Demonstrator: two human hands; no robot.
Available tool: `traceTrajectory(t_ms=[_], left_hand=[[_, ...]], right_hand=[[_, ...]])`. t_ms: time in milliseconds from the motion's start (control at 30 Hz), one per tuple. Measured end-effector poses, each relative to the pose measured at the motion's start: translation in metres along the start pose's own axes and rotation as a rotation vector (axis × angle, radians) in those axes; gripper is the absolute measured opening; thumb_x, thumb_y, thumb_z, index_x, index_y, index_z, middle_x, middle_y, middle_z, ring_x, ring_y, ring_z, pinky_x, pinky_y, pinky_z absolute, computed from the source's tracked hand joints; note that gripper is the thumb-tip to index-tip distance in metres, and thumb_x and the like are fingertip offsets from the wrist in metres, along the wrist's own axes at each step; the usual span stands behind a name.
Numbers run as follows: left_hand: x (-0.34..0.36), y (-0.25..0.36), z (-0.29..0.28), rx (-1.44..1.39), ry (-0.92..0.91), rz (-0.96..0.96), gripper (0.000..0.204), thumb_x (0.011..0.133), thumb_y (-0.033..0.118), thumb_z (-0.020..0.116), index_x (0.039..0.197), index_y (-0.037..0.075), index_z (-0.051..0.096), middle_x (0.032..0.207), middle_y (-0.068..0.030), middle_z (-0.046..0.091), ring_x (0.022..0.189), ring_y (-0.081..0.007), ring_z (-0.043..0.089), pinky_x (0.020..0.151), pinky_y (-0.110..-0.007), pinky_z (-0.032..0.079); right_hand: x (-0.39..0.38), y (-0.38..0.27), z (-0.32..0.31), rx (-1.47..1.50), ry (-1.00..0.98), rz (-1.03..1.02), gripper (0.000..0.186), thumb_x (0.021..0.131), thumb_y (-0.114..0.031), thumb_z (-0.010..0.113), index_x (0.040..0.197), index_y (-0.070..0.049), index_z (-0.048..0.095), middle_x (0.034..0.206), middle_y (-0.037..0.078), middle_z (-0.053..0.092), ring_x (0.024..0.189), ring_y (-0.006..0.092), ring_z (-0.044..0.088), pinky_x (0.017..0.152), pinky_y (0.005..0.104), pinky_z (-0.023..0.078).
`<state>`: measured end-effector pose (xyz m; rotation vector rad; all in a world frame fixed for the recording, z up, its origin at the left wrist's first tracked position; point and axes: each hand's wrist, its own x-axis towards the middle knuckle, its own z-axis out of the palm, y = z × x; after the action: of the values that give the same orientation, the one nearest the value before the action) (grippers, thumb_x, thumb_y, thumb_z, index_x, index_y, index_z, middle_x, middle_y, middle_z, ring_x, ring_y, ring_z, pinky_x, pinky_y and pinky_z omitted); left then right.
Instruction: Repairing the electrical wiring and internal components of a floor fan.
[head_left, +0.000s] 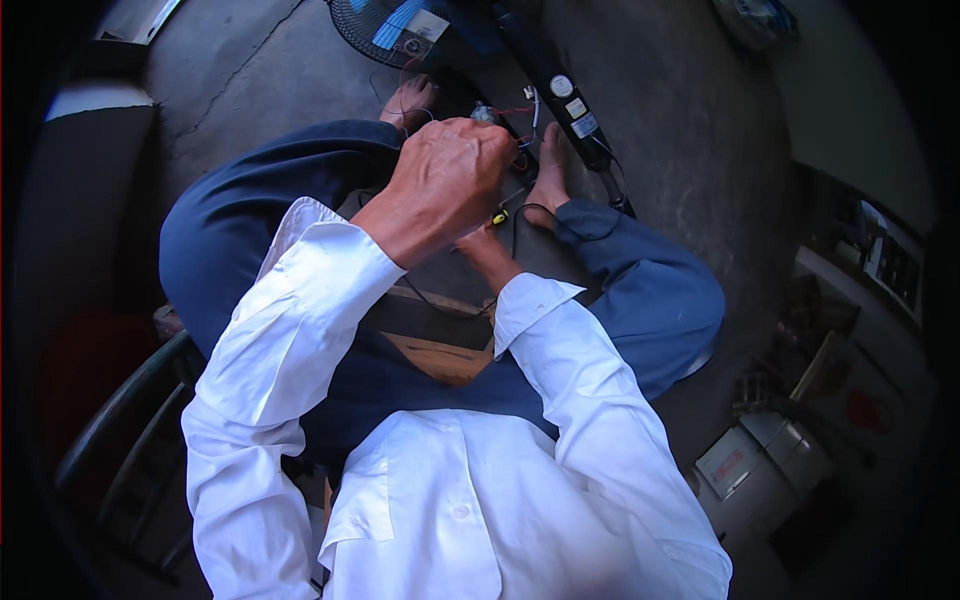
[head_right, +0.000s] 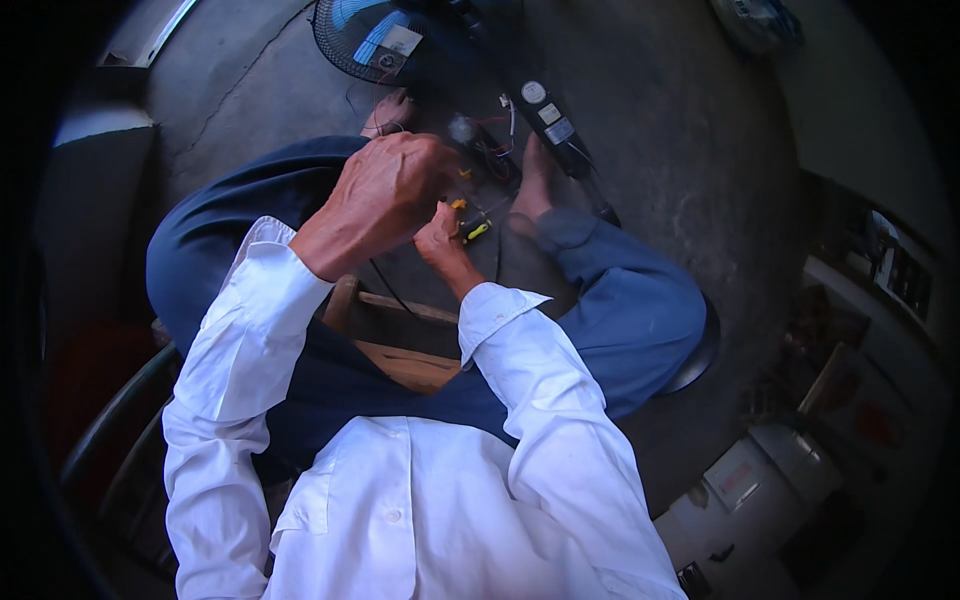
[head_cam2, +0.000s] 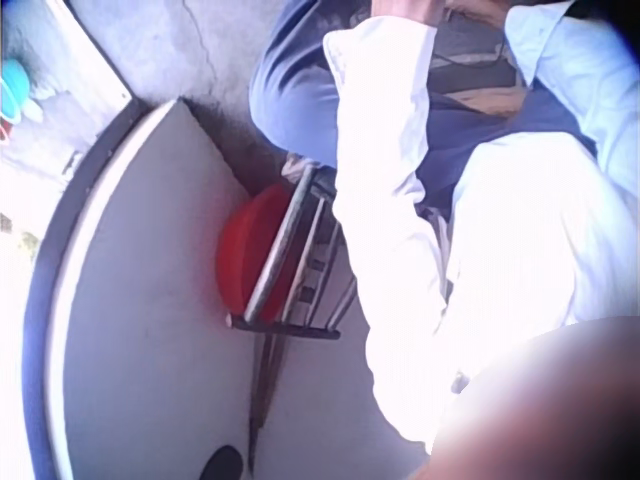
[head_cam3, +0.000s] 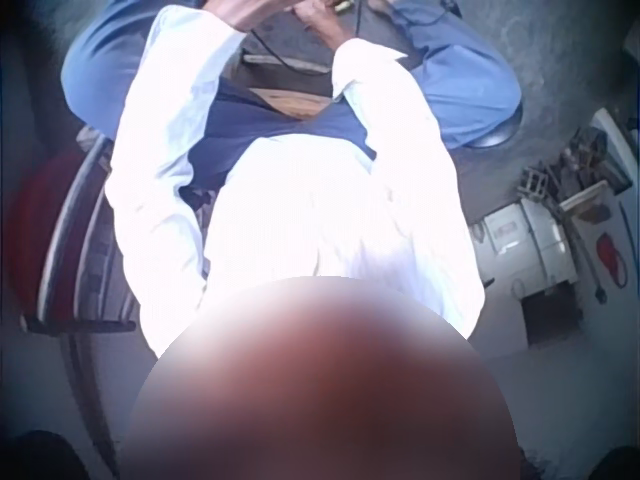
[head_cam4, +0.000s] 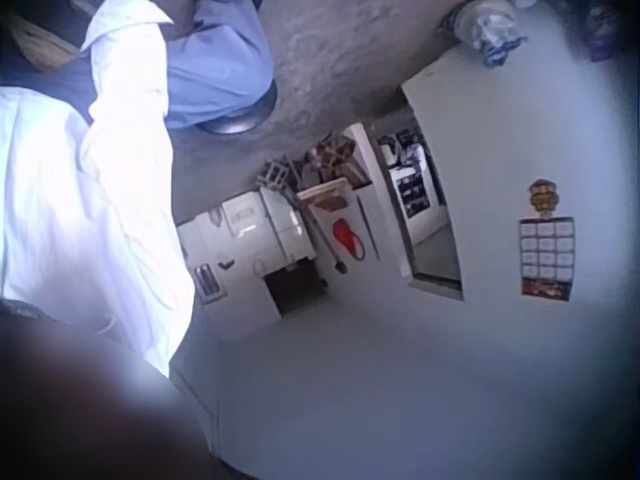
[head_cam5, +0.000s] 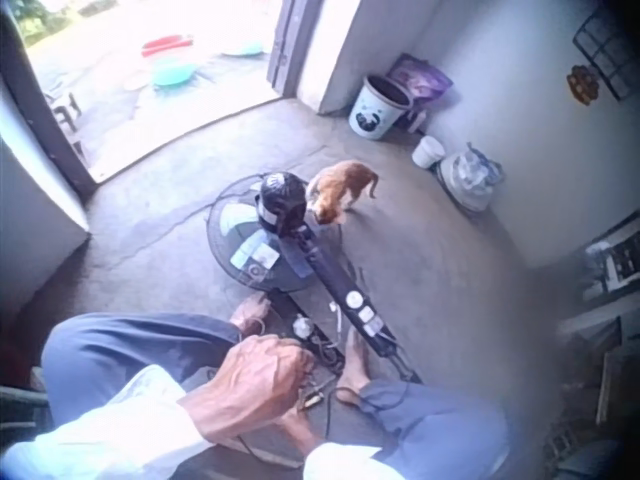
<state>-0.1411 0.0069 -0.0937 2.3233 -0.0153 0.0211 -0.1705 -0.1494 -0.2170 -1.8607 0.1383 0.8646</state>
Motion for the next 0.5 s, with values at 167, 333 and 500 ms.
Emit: traceTrajectory(t_ms=[167,333,500], left_hand=[[0.0,-0.003,0.009,-0.007,0.012,0.003,0.014,0.08,0.013,0.06,0.081,0.002,0.068,0.082,-0.0206,0.067,0.082,-0.0386,0.066,0.071,-0.046,0.053],[0.002,-0.004,0.012,0.007,0.025,0.052,0.015,0.081,0.015,0.059,0.079,0.002,0.066,0.081,-0.0207,0.067,0.081,-0.0388,0.066,0.07,-0.046,0.052],[0.008,0.002,-0.003,0.046,-0.159,-0.079,0.021,0.077,0.005,0.066,0.096,0.004,0.075,0.091,-0.0162,0.067,0.087,-0.0339,0.065,0.075,-0.041,0.052]], right_hand=[[0.004,0.017,0.0,-0.125,0.021,-0.048,0.047,0.074,-0.011,0.078,0.116,0.002,0.06,0.11,0.018,0.07,0.102,0.0281,0.067,0.086,0.037,0.052],[0.005,0.01,0.001,-0.089,0.005,0.017,0.046,0.073,-0.008,0.078,0.114,0.003,0.061,0.103,0.018,0.071,0.098,0.0293,0.068,0.083,0.0374,0.053],[0.01,0.006,0.006,-0.077,-0.014,-0.077,0.021,0.085,-0.01,0.067,0.101,0.003,0.061,0.085,0.013,0.07,0.07,0.0198,0.069,0.066,0.0314,0.055]])
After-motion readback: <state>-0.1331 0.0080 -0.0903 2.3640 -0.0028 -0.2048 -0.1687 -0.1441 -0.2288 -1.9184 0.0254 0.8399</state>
